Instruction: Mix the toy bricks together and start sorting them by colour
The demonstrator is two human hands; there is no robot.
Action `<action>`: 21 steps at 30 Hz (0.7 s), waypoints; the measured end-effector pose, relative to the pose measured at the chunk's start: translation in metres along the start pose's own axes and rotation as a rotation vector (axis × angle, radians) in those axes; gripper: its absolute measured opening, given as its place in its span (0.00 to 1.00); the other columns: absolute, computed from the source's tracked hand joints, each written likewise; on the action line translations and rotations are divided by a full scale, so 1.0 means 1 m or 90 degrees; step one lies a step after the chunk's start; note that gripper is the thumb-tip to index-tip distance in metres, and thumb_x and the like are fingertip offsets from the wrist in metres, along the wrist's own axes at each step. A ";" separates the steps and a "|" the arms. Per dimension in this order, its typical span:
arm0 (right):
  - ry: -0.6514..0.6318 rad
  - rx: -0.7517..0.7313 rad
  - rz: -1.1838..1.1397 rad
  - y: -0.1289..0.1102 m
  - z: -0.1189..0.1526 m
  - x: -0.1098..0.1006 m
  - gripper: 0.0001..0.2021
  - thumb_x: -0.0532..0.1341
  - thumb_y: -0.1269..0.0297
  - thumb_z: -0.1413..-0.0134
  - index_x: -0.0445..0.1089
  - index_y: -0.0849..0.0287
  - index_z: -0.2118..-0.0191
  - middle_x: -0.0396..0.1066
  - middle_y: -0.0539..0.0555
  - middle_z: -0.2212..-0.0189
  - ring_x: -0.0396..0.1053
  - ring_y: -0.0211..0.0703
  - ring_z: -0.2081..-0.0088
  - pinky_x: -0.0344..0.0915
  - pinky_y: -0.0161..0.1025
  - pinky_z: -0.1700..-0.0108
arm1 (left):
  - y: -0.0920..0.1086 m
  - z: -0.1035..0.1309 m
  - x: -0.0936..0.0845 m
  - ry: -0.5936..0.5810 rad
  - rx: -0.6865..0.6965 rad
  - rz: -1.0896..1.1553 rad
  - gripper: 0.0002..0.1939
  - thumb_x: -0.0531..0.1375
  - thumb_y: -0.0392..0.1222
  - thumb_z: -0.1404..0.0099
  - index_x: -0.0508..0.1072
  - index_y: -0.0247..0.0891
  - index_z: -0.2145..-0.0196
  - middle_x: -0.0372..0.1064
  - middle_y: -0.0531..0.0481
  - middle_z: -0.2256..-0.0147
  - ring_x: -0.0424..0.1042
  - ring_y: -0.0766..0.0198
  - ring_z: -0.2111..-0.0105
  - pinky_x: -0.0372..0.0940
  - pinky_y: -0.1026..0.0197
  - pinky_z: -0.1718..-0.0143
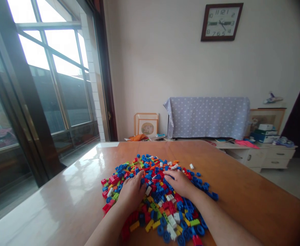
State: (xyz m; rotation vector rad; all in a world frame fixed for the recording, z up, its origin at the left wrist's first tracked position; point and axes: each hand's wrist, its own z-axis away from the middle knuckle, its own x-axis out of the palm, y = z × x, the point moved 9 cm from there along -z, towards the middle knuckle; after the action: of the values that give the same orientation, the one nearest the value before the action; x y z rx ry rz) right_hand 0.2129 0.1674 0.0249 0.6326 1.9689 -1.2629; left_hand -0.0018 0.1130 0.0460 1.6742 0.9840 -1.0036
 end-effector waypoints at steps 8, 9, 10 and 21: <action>0.378 0.090 -0.204 0.043 0.004 -0.092 0.29 0.49 0.45 0.37 0.71 0.58 0.42 0.73 0.59 0.44 0.69 0.52 0.42 0.64 0.46 0.39 | -0.002 -0.004 -0.004 0.024 0.024 0.044 0.26 0.51 0.51 0.28 0.63 0.41 0.36 0.66 0.44 0.39 0.66 0.51 0.40 0.60 0.52 0.41; 0.431 0.116 -0.238 0.056 0.007 -0.105 0.31 0.49 0.45 0.37 0.70 0.61 0.41 0.72 0.60 0.43 0.69 0.52 0.42 0.64 0.46 0.39 | -0.001 -0.004 -0.004 0.023 0.029 0.048 0.25 0.51 0.51 0.28 0.64 0.41 0.37 0.67 0.44 0.39 0.66 0.52 0.41 0.60 0.52 0.41; 0.467 0.146 -0.264 0.069 0.011 -0.116 0.32 0.48 0.45 0.37 0.68 0.63 0.39 0.72 0.62 0.43 0.68 0.52 0.41 0.64 0.46 0.39 | -0.001 -0.004 -0.004 0.021 0.035 0.050 0.24 0.51 0.51 0.28 0.66 0.41 0.38 0.67 0.43 0.40 0.66 0.52 0.41 0.61 0.53 0.42; 0.262 0.271 -0.092 0.124 0.056 -0.096 0.32 0.52 0.39 0.40 0.74 0.58 0.44 0.71 0.61 0.42 0.59 0.60 0.34 0.53 0.54 0.34 | 0.038 0.010 -0.005 0.001 0.111 0.035 0.28 0.51 0.59 0.29 0.68 0.44 0.39 0.66 0.43 0.40 0.64 0.47 0.40 0.56 0.44 0.37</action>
State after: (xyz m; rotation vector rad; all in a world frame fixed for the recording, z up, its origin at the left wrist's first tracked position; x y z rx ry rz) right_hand 0.3791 0.1637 0.0133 1.0429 2.1093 -1.7797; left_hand 0.0292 0.0929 0.0591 1.8358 0.8671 -1.0766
